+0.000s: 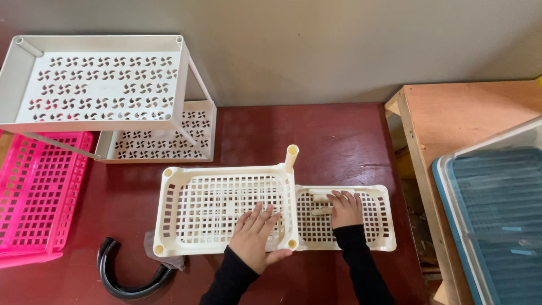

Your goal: The person assembles a white plastic shelving unit by inserting cylindrical connectors into the corner sockets of two shelf trays. They repeatedly insert and remove connectors to align the trays, then stack them to form a two-tier unit.

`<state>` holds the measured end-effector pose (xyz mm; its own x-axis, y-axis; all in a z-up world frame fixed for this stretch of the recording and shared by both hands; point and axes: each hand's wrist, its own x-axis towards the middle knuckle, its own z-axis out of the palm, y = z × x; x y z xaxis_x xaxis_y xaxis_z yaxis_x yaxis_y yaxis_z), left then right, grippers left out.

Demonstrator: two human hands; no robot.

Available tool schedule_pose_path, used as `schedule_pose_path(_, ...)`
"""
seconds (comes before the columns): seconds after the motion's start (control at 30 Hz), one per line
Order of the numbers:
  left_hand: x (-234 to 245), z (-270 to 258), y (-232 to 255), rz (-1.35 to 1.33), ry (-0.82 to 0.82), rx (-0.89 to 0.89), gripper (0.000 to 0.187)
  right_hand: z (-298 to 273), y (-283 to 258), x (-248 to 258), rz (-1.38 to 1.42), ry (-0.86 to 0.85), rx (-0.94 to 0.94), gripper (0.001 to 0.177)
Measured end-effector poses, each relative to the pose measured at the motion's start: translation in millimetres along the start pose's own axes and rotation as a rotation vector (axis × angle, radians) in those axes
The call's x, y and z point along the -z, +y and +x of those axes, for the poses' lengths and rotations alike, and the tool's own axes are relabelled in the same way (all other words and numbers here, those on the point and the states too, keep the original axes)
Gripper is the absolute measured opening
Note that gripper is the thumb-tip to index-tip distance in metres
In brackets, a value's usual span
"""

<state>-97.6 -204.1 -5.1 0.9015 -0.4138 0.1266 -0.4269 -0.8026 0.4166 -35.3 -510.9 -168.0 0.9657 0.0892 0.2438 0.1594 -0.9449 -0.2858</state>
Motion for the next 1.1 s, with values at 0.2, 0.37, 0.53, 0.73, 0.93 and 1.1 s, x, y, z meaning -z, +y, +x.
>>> schedule_pose_path(0.2,12,9,-3,-0.057,-0.064,0.019,0.084,30,-78,61,0.438,0.149,0.016,0.024)
schedule_pose_path(0.37,31,48,-14,-0.273,-0.088,0.186,0.07,30,-166,108,0.596,-0.012,0.142,0.059)
schedule_pose_path(0.53,34,95,-15,-0.501,0.336,0.066,0.061,42,-189,111,0.693,-0.112,0.012,0.1)
schedule_pose_path(0.73,29,129,-11,-0.343,0.276,0.123,0.056,38,-181,108,0.868,-0.308,-0.097,0.101)
schedule_pose_path(0.93,17,132,3,-0.205,0.26,0.2,0.028,60,-186,111,0.781,-0.408,-0.293,0.092)
schedule_pose_path(1.1,13,136,-4,-0.499,0.287,0.175,0.021,62,-185,109,0.859,-0.292,-0.144,0.104)
